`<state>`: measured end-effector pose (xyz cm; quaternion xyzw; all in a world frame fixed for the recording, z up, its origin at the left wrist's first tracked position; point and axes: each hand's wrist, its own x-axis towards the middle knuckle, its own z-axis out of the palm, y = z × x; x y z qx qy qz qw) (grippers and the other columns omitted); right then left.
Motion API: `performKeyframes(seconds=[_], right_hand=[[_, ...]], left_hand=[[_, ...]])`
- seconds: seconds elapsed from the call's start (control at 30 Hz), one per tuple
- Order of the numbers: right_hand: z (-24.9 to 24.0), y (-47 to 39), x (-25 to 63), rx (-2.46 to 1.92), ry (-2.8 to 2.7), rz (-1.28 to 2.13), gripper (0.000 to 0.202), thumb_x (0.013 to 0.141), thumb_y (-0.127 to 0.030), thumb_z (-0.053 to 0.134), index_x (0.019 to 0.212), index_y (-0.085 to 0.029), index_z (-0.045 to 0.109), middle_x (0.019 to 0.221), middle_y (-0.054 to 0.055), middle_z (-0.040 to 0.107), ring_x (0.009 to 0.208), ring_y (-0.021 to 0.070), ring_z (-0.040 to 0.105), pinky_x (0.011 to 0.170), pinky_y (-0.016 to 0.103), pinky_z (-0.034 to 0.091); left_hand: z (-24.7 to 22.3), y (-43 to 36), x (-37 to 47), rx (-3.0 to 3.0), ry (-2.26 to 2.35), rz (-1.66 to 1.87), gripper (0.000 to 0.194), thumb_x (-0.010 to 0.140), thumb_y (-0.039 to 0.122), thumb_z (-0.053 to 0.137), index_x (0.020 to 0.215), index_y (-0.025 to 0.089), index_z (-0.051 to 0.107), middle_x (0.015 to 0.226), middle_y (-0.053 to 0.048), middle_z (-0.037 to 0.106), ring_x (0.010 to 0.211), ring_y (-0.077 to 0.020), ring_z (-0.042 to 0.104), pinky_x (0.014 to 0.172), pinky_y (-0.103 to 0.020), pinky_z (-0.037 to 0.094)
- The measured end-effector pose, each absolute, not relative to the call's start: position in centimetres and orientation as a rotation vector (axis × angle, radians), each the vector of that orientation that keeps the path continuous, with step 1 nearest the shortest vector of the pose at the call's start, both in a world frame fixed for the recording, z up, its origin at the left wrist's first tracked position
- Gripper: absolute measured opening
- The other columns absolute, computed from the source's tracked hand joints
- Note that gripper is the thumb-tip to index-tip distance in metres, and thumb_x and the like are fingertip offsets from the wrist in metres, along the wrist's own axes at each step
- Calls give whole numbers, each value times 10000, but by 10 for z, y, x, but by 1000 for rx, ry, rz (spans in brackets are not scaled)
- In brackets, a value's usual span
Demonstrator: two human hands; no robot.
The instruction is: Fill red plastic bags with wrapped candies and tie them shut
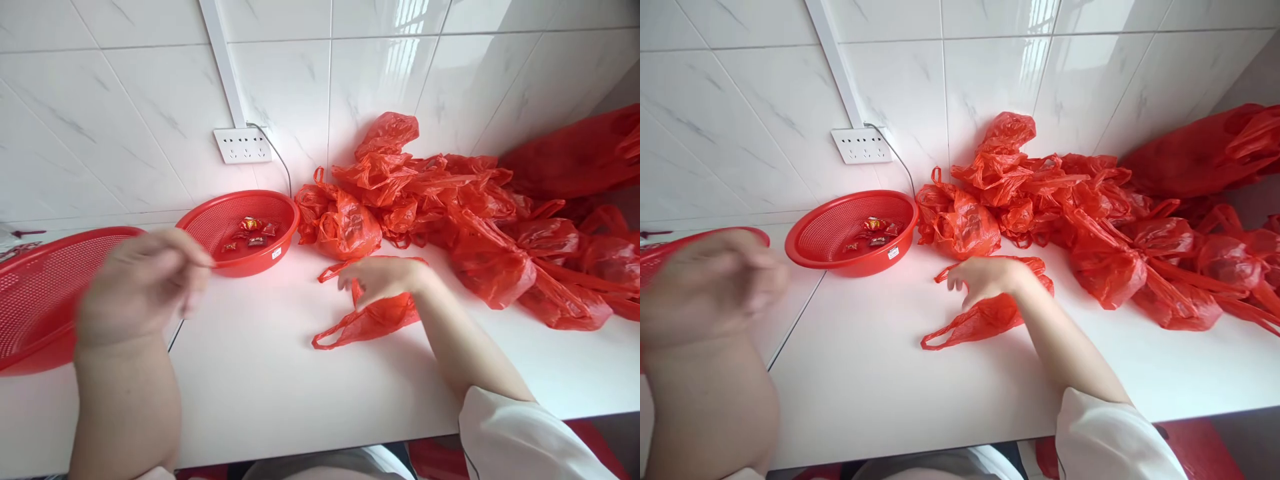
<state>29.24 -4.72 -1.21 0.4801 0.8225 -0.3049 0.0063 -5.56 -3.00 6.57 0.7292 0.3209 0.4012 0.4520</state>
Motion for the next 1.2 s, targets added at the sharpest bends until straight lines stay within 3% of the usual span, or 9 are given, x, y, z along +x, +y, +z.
performKeyframes(seconds=[0.1, 0.23, 0.3, 0.43, 0.53, 0.7, 1.0, 1.1, 1.2], right_hand=[[-43, -32, 260, 1340, 2427, -872, 427, 651, -277, 695, 1069, -198, 664, 1083, 47, 670, 913, 224, 610, 646, 257, 439], [-51, -31, 261, 1311, 2381, -842, 83, 678, -206, 650, 753, -183, 678, 771, 20, 676, 687, 174, 592, 536, 241, 373], [-42, -34, 273, 1326, 2495, -927, 39, 733, -220, 617, 738, -191, 643, 774, 7, 662, 669, 151, 577, 542, 234, 367], [-16, -41, 297, 1275, 2651, -1349, 112, 872, -277, 508, 888, -184, 567, 819, 10, 619, 670, 122, 558, 622, 239, 418], [-3, -46, 307, 1101, 2807, -1611, 249, 884, -404, 542, 919, -158, 560, 767, 10, 587, 672, 120, 537, 657, 251, 422], [-3, -51, 303, 784, 2985, -1989, 570, 904, -632, 367, 833, -128, 623, 639, 18, 539, 569, 123, 501, 603, 276, 409], [2, -61, 288, 901, 3168, -1694, 585, 920, -614, 356, 724, -130, 620, 689, 58, 604, 627, 137, 547, 647, 279, 432], [5, -62, 309, 1521, 3121, -1347, 553, 937, -575, 359, 703, -148, 620, 655, 45, 602, 604, 137, 541, 621, 276, 423], [5, -60, 329, 2120, 2897, -872, 547, 932, -574, 366, 644, -170, 596, 619, 37, 586, 583, 145, 531, 599, 281, 416]], left_hand=[[51, -40, -36, 1876, 808, 586, 157, 885, 304, 568, 926, 184, 660, 640, -1, 627, 536, -117, 595, 481, -222, 493], [47, -42, -20, 1945, 889, 243, 232, 911, 364, 518, 1028, 210, 647, 768, -18, 663, 643, -135, 640, 617, -263, 538], [49, -41, -18, 2001, 911, 148, 256, 916, 386, 500, 1075, 233, 631, 832, -20, 674, 719, -147, 654, 675, -276, 537], [45, -40, -11, 2151, 983, 266, 233, 920, 385, 480, 1033, 233, 616, 1020, -24, 653, 936, -162, 619, 838, -297, 499], [36, -45, 4, 2254, 975, 478, 195, 938, 339, 442, 991, 216, 584, 1039, -17, 616, 960, -149, 582, 868, -279, 468], [17, -61, 31, 2534, 774, 568, 222, 965, 227, 361, 1073, 199, 553, 1097, -43, 593, 1019, -165, 549, 901, -299, 429], [-19, -51, 41, 2753, 1069, -11, 329, 956, 263, 264, 958, 164, 578, 817, -83, 658, 753, -237, 625, 695, -360, 438], [-19, -41, 31, 2620, 1337, -311, 348, 917, 269, 282, 854, 164, 608, 766, -99, 669, 710, -255, 638, 634, -350, 420], [-12, -35, 23, 2604, 1504, -314, 438, 933, 308, 244, 770, 177, 630, 791, -103, 688, 791, -267, 650, 673, -354, 421]])
